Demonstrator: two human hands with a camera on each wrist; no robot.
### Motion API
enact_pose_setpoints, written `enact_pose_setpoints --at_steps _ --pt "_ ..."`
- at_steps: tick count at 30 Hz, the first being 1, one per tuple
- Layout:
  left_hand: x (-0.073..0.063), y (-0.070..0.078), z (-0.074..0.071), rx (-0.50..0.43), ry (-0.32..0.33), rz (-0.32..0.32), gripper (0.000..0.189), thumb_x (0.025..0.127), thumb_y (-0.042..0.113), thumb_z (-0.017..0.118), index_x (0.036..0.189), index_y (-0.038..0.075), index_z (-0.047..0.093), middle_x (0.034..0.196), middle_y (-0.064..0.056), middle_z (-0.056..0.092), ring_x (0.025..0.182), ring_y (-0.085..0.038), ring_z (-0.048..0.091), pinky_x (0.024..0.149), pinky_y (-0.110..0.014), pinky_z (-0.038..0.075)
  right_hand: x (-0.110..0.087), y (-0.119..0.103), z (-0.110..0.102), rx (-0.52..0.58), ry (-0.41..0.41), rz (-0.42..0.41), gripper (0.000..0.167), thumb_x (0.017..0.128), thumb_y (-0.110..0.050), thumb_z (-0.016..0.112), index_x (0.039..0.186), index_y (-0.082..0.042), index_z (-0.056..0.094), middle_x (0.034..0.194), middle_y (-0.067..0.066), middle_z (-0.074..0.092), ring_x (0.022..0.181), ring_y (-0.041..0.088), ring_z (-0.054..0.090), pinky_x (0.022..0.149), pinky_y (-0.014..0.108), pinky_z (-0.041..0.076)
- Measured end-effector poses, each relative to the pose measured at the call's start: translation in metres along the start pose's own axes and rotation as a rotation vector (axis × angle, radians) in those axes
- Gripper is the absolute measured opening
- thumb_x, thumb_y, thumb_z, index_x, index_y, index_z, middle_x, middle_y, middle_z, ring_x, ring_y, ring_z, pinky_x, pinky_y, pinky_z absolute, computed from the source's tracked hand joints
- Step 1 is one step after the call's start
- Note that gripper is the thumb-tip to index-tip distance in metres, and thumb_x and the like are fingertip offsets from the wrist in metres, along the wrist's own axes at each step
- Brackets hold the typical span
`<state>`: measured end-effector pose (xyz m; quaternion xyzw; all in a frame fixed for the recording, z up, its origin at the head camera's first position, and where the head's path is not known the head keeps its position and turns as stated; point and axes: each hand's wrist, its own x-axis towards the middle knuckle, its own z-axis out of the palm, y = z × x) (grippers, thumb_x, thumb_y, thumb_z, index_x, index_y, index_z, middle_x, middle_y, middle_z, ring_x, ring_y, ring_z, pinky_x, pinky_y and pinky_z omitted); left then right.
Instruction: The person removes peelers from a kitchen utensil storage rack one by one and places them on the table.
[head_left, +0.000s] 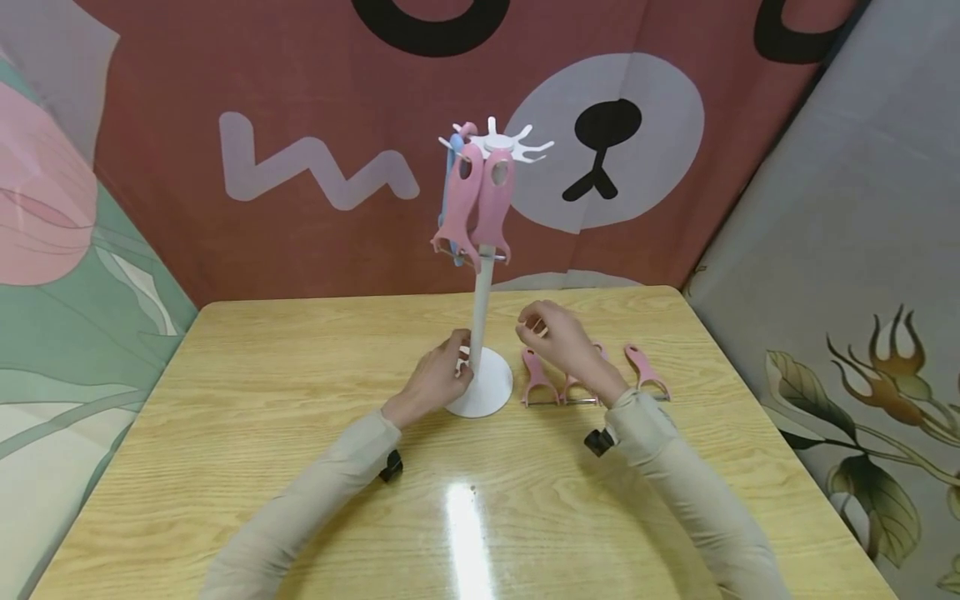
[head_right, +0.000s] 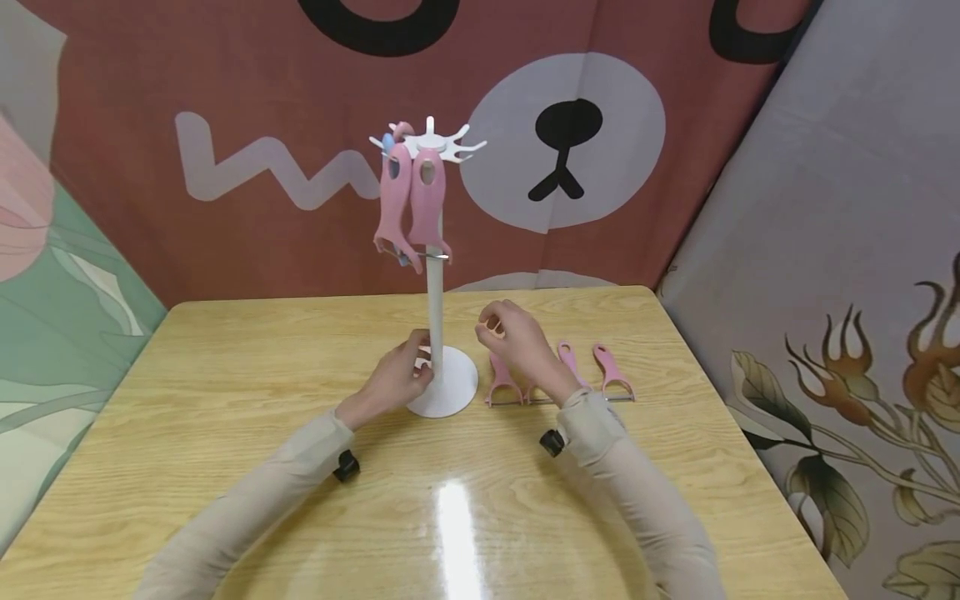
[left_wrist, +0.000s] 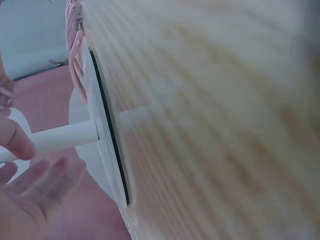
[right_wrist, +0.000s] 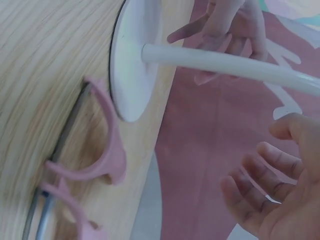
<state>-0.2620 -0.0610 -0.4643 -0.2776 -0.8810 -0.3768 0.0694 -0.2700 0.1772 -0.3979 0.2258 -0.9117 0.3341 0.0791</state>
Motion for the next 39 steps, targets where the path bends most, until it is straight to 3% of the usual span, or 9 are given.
enact_pose_setpoints --at_steps 6,11,16,20,29,35,39 --pt "-0.002 -0.001 -0.002 0.013 0.042 0.017 0.049 0.087 -0.011 0.058 0.132 0.001 0.042 0.118 -0.018 0.063 0.097 -0.028 0.068 0.077 -0.035 0.057 0.004 -0.011 0.004 0.030 -0.025 -0.040 0.034 0.093 -0.022 0.069 0.118 0.000 0.060 0.108 0.015 0.062 0.096 0.029 0.061 0.082 0.043 0.054" --pt "-0.002 -0.002 -0.005 0.040 0.096 -0.020 0.049 0.085 -0.012 0.058 0.131 0.002 0.044 0.118 -0.016 0.062 0.098 -0.030 0.066 0.077 -0.038 0.056 0.008 -0.021 0.010 0.101 -0.030 -0.075 0.048 0.091 -0.022 0.073 0.129 0.001 0.054 0.118 0.016 0.060 0.103 0.031 0.060 0.090 0.045 0.050" --pt "-0.001 -0.004 -0.007 0.054 0.153 -0.048 0.049 0.084 -0.012 0.057 0.129 0.002 0.047 0.115 -0.013 0.064 0.096 -0.029 0.066 0.076 -0.040 0.055 0.014 -0.031 0.021 0.188 0.022 -0.102 0.052 0.089 -0.019 0.075 0.132 0.001 0.052 0.121 0.017 0.060 0.109 0.038 0.059 0.095 0.050 0.047" --pt "0.000 -0.005 -0.008 0.054 0.170 -0.050 0.048 0.083 -0.013 0.056 0.128 0.001 0.048 0.113 -0.014 0.065 0.094 -0.028 0.067 0.074 -0.039 0.056 0.019 -0.037 0.029 0.225 0.049 -0.084 0.050 0.091 -0.020 0.073 0.132 -0.002 0.053 0.114 0.014 0.062 0.106 0.034 0.060 0.093 0.048 0.050" --pt "-0.002 -0.003 -0.015 0.062 0.182 -0.058 0.036 0.086 -0.011 0.056 0.120 0.002 0.054 0.112 -0.012 0.064 0.090 -0.023 0.067 0.071 -0.036 0.056 0.026 -0.043 0.042 0.291 0.052 -0.021 0.019 0.096 -0.022 0.067 0.104 -0.006 0.063 0.090 0.008 0.066 0.085 0.021 0.065 0.079 0.036 0.055" --pt "0.000 -0.001 -0.026 0.073 0.253 -0.049 0.029 0.089 -0.010 0.055 0.115 0.002 0.057 0.108 -0.013 0.066 0.088 -0.023 0.068 0.069 -0.036 0.057 0.035 -0.042 0.055 0.416 0.050 0.029 0.013 0.097 -0.016 0.065 0.098 -0.004 0.059 0.088 0.011 0.064 0.080 0.023 0.062 0.071 0.034 0.052" --pt "0.002 -0.001 -0.031 0.073 0.286 -0.033 0.026 0.090 -0.009 0.054 0.113 0.000 0.059 0.107 -0.014 0.067 0.086 -0.023 0.068 0.068 -0.037 0.057 0.040 -0.042 0.067 0.592 0.017 0.049 0.016 0.100 -0.012 0.058 0.089 -0.001 0.054 0.083 0.016 0.062 0.076 0.028 0.061 0.070 0.035 0.051"
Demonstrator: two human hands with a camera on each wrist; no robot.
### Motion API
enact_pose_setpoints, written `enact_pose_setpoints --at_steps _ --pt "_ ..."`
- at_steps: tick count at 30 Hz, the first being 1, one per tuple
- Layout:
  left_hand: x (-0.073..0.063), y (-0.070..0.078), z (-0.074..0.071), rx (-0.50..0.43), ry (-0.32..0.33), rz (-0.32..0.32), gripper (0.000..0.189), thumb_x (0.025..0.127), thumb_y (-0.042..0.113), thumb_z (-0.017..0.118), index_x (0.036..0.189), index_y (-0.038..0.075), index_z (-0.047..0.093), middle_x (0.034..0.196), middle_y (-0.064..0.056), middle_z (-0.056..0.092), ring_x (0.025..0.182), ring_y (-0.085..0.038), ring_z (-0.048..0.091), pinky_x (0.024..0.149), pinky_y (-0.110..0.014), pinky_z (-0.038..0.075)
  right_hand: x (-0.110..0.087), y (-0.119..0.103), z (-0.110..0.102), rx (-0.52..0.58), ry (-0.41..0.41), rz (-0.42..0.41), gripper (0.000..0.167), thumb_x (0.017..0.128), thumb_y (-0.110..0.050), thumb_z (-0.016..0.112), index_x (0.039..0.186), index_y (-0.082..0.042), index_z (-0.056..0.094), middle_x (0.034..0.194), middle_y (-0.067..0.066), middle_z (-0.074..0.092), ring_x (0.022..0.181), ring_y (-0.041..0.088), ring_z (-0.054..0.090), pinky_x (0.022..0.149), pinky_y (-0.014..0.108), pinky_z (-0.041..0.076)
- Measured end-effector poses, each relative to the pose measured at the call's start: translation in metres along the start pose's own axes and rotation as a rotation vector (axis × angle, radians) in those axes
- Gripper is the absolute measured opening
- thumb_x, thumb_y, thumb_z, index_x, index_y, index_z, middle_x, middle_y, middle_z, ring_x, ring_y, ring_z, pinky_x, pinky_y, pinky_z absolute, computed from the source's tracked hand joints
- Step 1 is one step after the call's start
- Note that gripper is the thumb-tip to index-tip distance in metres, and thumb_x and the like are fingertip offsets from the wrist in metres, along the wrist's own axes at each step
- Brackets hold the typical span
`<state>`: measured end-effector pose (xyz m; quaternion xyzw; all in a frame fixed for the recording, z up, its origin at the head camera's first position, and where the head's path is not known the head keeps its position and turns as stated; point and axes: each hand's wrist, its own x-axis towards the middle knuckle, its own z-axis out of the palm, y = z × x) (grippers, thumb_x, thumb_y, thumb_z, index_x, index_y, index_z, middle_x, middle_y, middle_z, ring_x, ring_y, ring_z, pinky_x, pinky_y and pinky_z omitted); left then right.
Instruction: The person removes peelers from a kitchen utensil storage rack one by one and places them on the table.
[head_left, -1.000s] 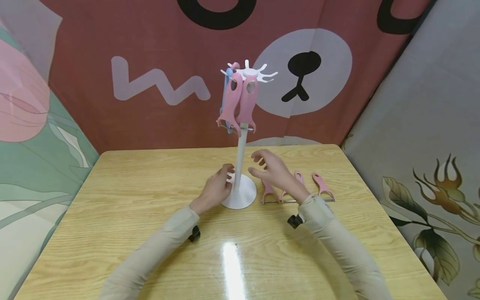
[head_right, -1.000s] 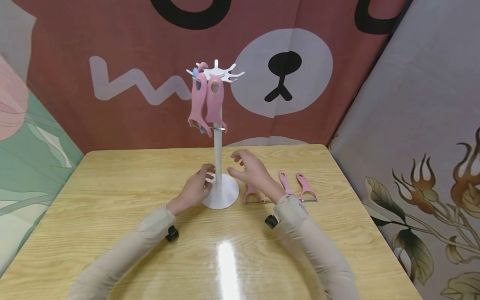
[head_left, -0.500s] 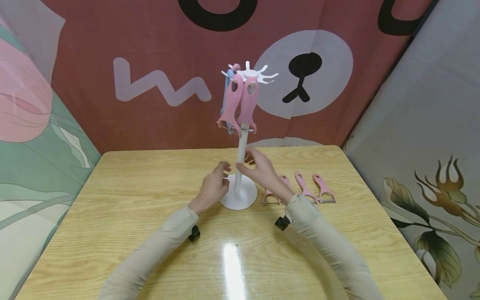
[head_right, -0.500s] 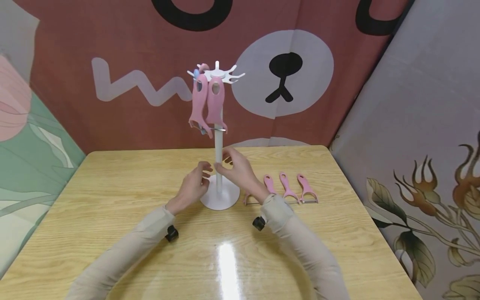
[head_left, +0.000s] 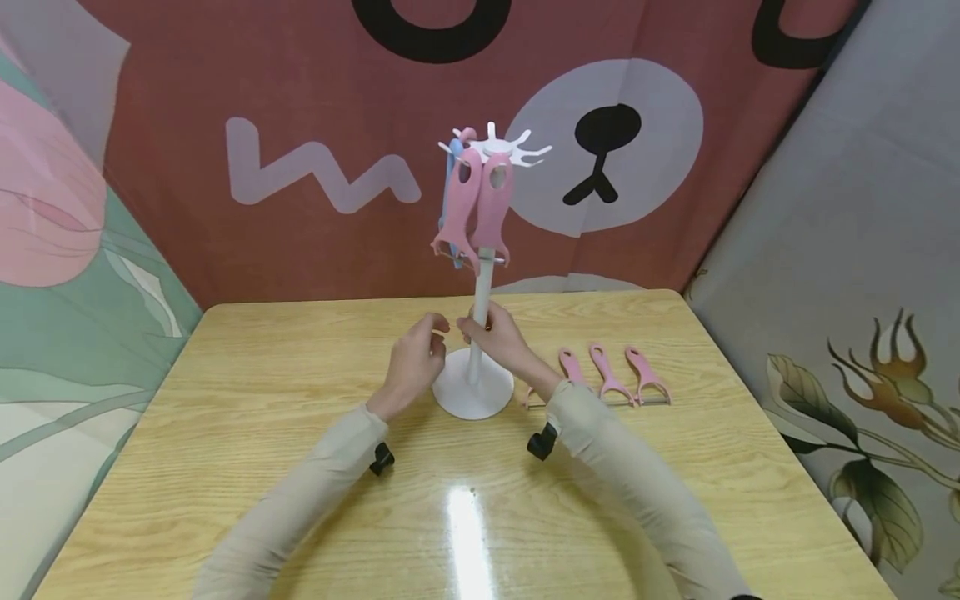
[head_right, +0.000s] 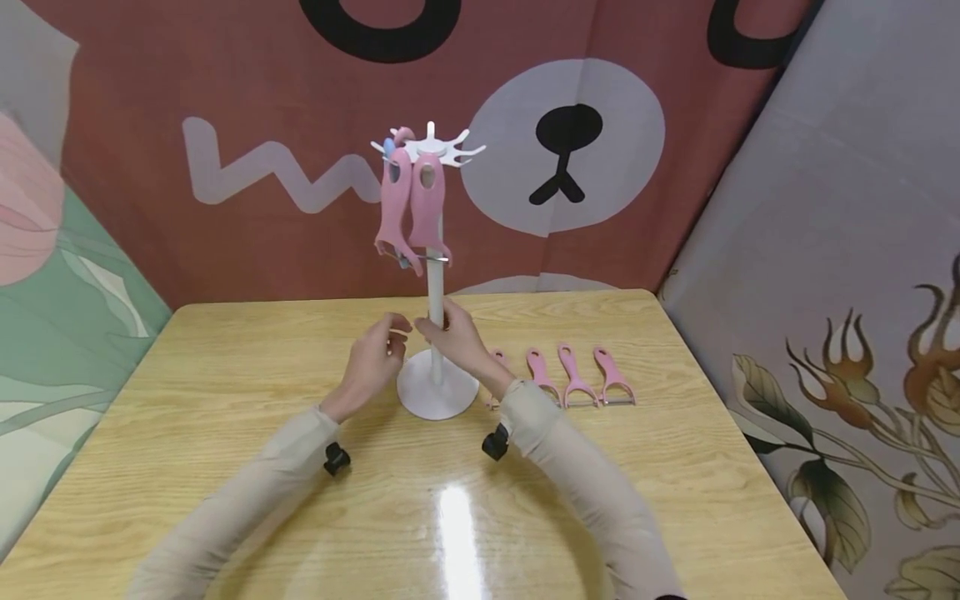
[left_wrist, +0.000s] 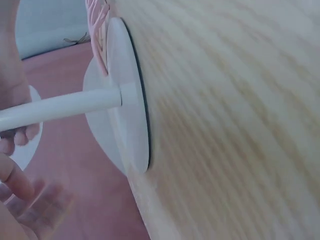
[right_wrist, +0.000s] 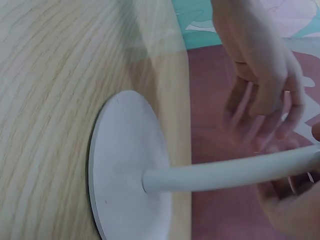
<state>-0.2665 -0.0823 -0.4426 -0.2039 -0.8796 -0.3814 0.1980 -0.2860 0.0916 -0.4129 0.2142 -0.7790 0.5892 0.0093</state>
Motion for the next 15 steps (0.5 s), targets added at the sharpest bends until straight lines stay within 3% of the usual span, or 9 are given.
enact_pose_setpoints --at_steps 4,8,15 --pt "0.001 -0.002 -0.004 -0.020 0.011 0.019 0.026 0.090 -0.010 0.052 0.113 -0.002 0.060 0.107 -0.016 0.067 0.086 -0.024 0.068 0.067 -0.037 0.057 0.002 0.005 0.010 0.128 0.001 0.033 0.034 0.104 -0.021 0.053 0.078 0.002 0.055 0.070 0.017 0.061 0.064 0.028 0.062 0.065 0.039 0.056" --pt "0.002 -0.005 -0.008 -0.017 0.033 0.017 0.025 0.089 -0.009 0.052 0.110 0.001 0.060 0.106 -0.014 0.068 0.087 -0.023 0.068 0.069 -0.037 0.056 0.002 0.011 0.015 0.110 0.055 0.035 0.050 0.104 -0.030 0.053 0.065 0.001 0.055 0.054 0.011 0.056 0.050 0.025 0.057 0.056 0.036 0.052" --pt "0.010 -0.001 -0.019 -0.019 0.086 0.023 0.021 0.091 -0.007 0.051 0.106 0.002 0.062 0.104 -0.013 0.069 0.087 -0.023 0.068 0.068 -0.037 0.055 -0.002 0.000 0.026 0.304 0.130 0.015 0.044 0.103 -0.012 0.050 0.059 -0.008 0.046 0.044 -0.004 0.040 0.039 0.010 0.038 0.042 0.023 0.033"
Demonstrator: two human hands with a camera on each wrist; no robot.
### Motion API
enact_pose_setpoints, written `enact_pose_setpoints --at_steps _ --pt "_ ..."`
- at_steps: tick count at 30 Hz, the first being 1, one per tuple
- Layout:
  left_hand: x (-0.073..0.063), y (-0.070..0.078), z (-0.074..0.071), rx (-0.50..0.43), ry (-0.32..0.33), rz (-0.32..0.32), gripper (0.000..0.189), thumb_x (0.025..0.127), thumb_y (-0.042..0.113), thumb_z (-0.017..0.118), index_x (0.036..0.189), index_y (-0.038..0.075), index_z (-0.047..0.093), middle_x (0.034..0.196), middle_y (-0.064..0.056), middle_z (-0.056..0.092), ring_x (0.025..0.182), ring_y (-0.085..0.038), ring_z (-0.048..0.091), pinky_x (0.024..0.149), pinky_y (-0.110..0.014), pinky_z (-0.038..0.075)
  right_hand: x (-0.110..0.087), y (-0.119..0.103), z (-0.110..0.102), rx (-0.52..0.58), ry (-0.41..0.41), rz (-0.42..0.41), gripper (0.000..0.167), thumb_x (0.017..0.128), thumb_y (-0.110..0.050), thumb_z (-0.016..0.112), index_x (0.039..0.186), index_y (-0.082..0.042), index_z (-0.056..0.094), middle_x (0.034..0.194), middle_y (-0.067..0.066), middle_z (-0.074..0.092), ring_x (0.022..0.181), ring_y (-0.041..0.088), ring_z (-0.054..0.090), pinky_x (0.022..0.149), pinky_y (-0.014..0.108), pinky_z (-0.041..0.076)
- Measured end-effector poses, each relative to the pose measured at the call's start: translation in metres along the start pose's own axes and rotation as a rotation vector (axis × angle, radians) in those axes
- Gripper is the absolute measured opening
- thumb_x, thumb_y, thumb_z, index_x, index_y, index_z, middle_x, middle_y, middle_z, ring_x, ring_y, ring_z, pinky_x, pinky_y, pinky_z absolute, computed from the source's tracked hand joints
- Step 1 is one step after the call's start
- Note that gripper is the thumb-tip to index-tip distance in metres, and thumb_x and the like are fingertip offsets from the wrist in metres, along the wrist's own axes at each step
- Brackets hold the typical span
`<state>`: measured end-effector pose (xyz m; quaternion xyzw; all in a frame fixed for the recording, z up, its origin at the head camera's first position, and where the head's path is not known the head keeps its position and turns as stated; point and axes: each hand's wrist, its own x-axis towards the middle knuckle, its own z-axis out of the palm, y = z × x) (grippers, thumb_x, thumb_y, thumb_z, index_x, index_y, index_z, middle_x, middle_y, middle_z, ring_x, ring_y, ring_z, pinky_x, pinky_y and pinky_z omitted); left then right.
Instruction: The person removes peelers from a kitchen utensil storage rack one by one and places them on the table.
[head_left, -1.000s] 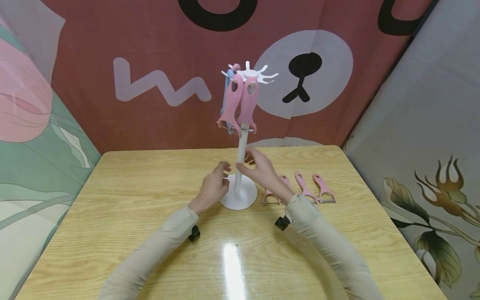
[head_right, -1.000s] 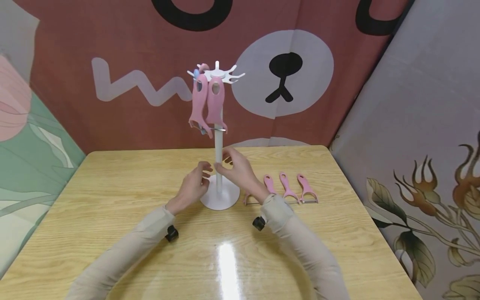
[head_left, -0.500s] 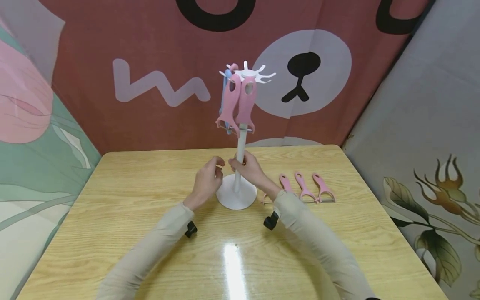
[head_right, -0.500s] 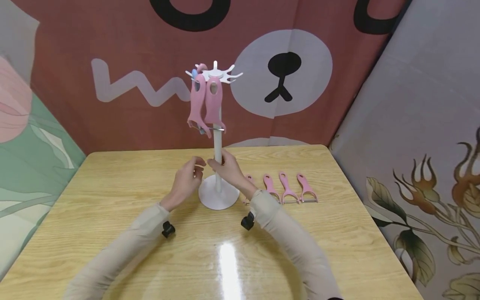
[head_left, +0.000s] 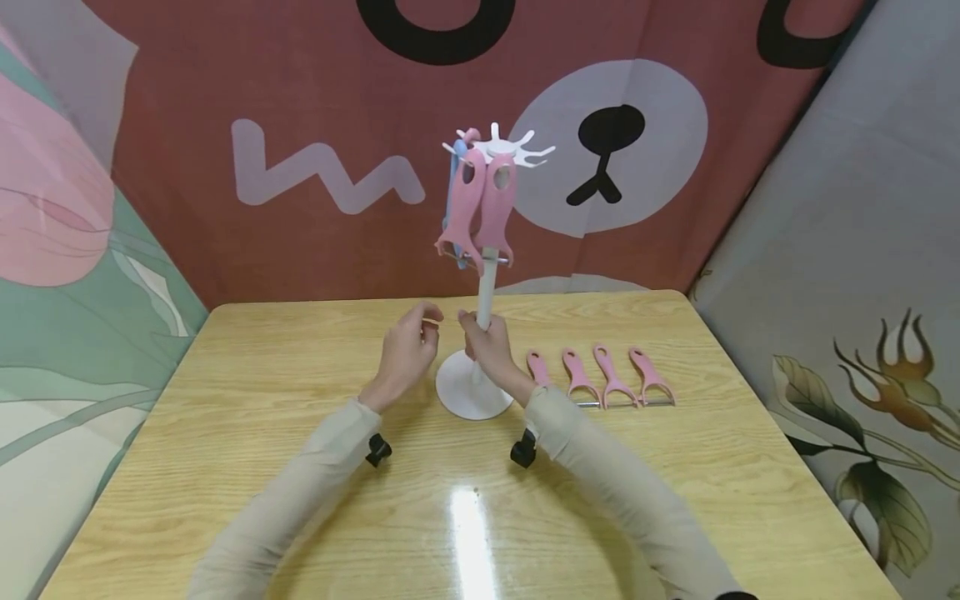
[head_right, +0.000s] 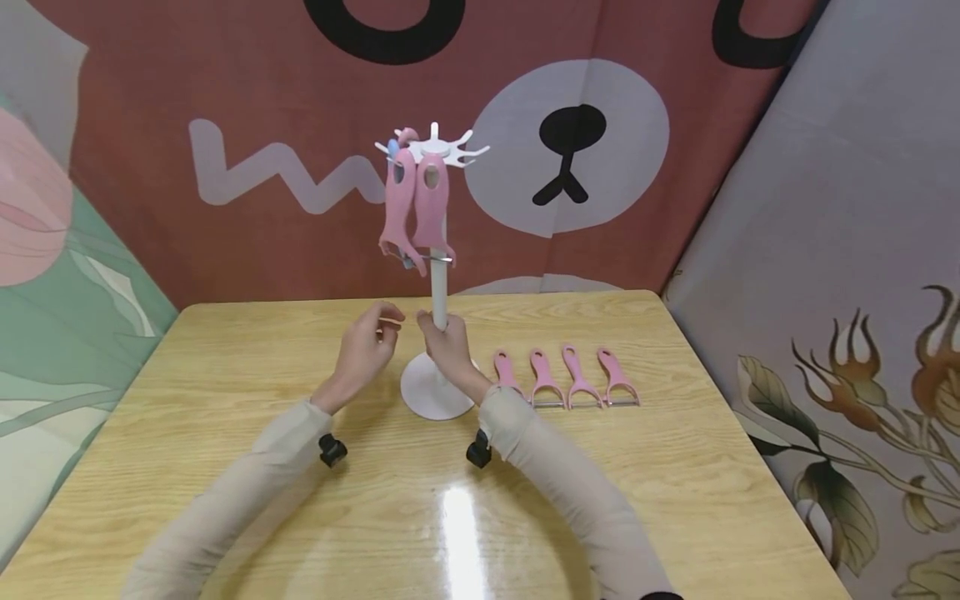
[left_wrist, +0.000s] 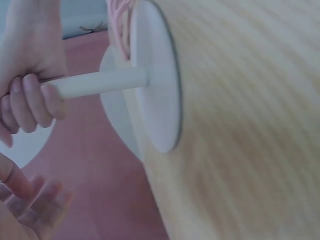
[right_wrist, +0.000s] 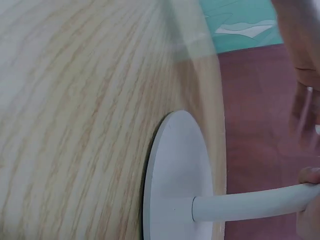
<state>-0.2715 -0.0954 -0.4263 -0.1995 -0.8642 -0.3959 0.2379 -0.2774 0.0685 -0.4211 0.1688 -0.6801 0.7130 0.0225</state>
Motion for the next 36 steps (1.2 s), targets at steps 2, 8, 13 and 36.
enact_pose_setpoints --at_steps 2,8,13,36 --pt "0.004 0.004 -0.003 -0.004 0.018 0.012 0.020 0.092 -0.006 0.051 0.106 0.001 0.064 0.103 -0.013 0.069 0.087 -0.024 0.068 0.069 -0.037 0.056 -0.003 -0.005 0.003 0.010 0.016 -0.032 0.044 0.102 -0.007 0.047 0.058 -0.010 0.044 0.044 -0.006 0.040 0.038 0.007 0.037 0.040 0.021 0.032" --pt "0.015 0.013 -0.014 -0.039 0.075 0.042 0.023 0.097 -0.001 0.052 0.113 0.000 0.068 0.101 -0.011 0.069 0.088 -0.024 0.068 0.073 -0.036 0.058 -0.006 -0.006 0.007 0.024 0.037 -0.073 0.046 0.101 -0.006 0.047 0.055 -0.010 0.043 0.042 -0.005 0.039 0.037 0.006 0.036 0.039 0.021 0.029" --pt "0.024 0.020 -0.021 -0.063 0.141 0.099 0.021 0.098 0.002 0.054 0.112 -0.002 0.069 0.100 -0.013 0.070 0.086 -0.024 0.068 0.075 -0.035 0.057 -0.008 -0.005 0.007 0.050 0.045 -0.054 0.047 0.102 -0.005 0.047 0.055 -0.011 0.043 0.042 -0.006 0.038 0.036 0.006 0.034 0.038 0.020 0.028" --pt "0.058 0.064 -0.060 -0.211 0.460 0.291 0.015 0.095 0.006 0.059 0.106 -0.004 0.065 0.094 -0.015 0.062 0.085 -0.030 0.060 0.078 -0.037 0.051 -0.007 -0.007 0.001 0.026 -0.010 -0.067 0.045 0.104 -0.008 0.047 0.060 -0.006 0.042 0.046 0.000 0.040 0.039 0.007 0.037 0.041 0.022 0.033"
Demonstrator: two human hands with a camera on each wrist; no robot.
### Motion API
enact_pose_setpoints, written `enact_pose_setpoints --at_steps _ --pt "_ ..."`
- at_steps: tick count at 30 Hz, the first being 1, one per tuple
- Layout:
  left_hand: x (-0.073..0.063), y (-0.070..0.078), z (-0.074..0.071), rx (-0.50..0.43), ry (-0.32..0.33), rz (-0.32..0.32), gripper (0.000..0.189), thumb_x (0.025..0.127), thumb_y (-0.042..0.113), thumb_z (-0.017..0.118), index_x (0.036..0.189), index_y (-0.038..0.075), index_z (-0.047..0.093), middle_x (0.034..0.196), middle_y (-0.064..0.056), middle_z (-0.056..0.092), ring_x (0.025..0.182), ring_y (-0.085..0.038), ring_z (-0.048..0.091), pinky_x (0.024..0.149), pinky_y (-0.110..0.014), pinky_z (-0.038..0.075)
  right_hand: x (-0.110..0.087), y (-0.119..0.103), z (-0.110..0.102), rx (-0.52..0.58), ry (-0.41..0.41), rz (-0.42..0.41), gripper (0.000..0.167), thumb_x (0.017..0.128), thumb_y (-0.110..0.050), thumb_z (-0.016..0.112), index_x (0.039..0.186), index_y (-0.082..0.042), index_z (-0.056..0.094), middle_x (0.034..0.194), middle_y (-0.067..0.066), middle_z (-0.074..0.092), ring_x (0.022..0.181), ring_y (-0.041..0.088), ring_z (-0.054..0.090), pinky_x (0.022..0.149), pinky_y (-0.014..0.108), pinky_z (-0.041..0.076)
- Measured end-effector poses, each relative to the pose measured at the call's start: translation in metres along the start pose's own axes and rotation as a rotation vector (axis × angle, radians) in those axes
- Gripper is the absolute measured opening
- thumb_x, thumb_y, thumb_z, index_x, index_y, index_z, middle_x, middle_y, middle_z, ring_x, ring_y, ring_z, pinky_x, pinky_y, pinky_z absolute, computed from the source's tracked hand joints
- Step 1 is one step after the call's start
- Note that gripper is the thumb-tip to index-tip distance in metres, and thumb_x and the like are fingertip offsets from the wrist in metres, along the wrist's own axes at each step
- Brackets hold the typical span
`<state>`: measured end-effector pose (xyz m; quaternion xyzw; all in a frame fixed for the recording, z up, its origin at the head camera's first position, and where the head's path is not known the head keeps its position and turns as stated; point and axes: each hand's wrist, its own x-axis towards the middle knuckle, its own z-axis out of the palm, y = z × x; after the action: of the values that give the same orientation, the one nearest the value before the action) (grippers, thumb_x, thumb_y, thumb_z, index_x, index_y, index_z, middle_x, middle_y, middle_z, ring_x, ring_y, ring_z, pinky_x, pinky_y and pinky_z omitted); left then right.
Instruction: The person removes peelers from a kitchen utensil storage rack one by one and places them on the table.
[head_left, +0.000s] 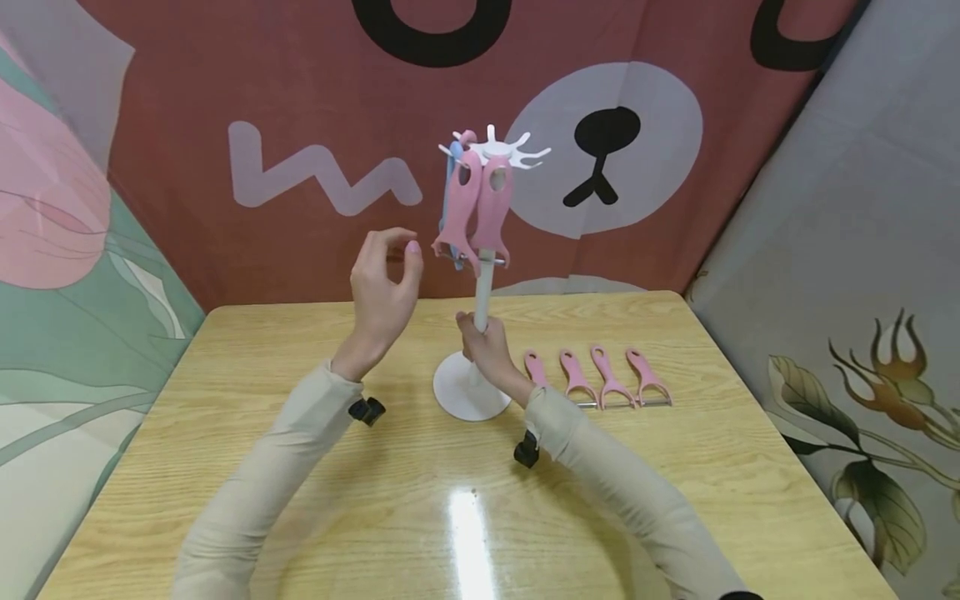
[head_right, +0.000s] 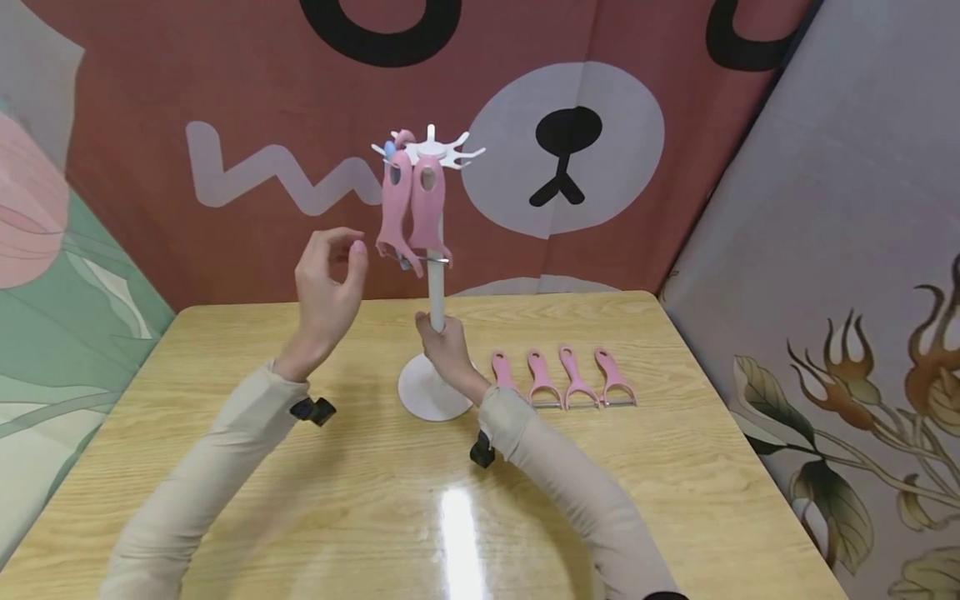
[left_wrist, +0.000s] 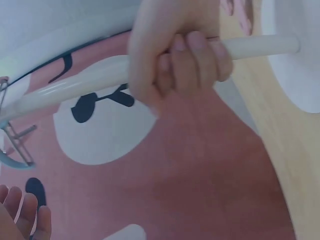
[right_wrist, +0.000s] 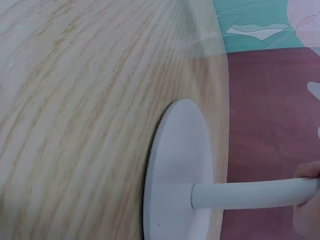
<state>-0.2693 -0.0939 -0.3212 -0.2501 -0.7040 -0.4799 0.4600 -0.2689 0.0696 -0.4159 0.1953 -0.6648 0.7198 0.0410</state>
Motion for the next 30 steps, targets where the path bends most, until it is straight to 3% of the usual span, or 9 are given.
enact_pose_setpoints --at_steps 6,14,20,24,30 --pt "0.008 0.013 -0.001 -0.039 0.004 0.036 0.018 0.094 0.006 0.061 0.109 -0.001 0.066 0.096 -0.015 0.062 0.087 -0.029 0.060 0.079 -0.041 0.051 0.000 -0.005 -0.004 -0.017 -0.038 0.054 0.041 0.103 -0.007 0.049 0.063 -0.005 0.044 0.047 0.003 0.040 0.042 0.013 0.039 0.044 0.027 0.035" --pt "0.020 0.022 0.005 -0.062 0.025 0.083 0.028 0.095 0.019 0.057 0.112 -0.002 0.065 0.099 -0.016 0.061 0.091 -0.030 0.058 0.081 -0.043 0.049 0.007 0.010 -0.015 -0.101 -0.141 0.025 0.032 0.104 -0.007 0.048 0.075 0.008 0.048 0.060 0.032 0.044 0.052 0.027 0.048 0.056 0.030 0.048" --pt "0.028 0.031 0.007 -0.084 0.028 0.112 0.034 0.096 0.027 0.055 0.111 -0.001 0.066 0.096 -0.014 0.061 0.089 -0.029 0.058 0.082 -0.037 0.050 0.008 0.016 -0.023 -0.155 -0.216 -0.013 0.024 0.104 -0.006 0.047 0.088 0.012 0.049 0.065 0.024 0.050 0.061 0.022 0.053 0.066 0.033 0.054" --pt "0.030 0.034 0.007 -0.082 0.026 0.124 0.037 0.096 0.029 0.055 0.111 -0.003 0.066 0.095 -0.015 0.061 0.088 -0.029 0.058 0.081 -0.036 0.050 0.006 0.014 -0.028 -0.171 -0.273 0.001 0.017 0.104 -0.005 0.046 0.093 0.008 0.049 0.071 0.017 0.052 0.067 0.020 0.055 0.071 0.033 0.054" --pt "0.031 0.039 0.008 -0.096 0.018 0.120 0.038 0.093 0.030 0.059 0.112 -0.002 0.066 0.095 -0.013 0.061 0.087 -0.028 0.058 0.080 -0.037 0.050 0.003 0.010 -0.035 -0.182 -0.377 0.041 0.007 0.104 -0.003 0.044 0.102 0.003 0.047 0.093 0.022 0.054 0.083 0.027 0.060 0.084 0.042 0.053"
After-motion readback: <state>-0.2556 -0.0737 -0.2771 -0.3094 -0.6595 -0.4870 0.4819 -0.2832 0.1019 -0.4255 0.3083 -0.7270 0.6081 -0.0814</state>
